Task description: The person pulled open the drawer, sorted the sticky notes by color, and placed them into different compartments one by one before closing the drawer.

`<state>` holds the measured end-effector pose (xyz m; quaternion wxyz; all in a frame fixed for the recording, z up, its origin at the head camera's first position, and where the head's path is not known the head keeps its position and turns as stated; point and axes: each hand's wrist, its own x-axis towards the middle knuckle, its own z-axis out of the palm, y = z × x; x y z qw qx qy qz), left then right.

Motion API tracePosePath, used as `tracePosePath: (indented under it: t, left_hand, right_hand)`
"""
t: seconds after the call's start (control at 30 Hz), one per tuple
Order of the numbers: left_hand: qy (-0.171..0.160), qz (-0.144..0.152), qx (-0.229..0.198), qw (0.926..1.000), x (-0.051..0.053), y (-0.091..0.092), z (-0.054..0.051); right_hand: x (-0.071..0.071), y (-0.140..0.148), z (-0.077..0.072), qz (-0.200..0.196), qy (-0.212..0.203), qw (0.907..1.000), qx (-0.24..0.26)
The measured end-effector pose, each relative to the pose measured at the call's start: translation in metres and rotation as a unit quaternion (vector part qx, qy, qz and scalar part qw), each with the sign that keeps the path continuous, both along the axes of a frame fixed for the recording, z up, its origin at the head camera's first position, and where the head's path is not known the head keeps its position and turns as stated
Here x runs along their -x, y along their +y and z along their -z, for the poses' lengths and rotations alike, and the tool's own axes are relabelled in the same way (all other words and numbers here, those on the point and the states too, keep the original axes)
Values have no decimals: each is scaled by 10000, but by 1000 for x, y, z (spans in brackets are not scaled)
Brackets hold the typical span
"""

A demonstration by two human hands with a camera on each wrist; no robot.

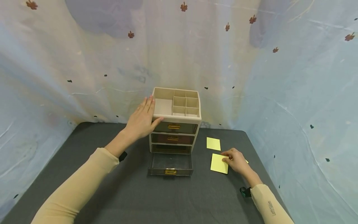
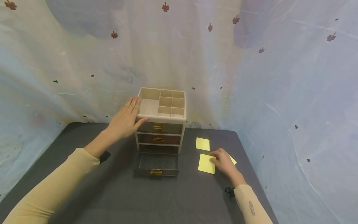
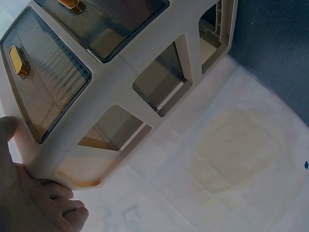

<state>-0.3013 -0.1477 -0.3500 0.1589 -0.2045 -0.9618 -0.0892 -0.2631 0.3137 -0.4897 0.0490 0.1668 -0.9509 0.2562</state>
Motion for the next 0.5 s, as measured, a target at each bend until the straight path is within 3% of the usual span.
tracePosePath:
  t: [0.5]
  left_hand:
    - [-27, -25, 57, 10000, 2, 0, 0]
  right_hand:
    - [-12, -4, -7, -116, 359, 9990, 219]
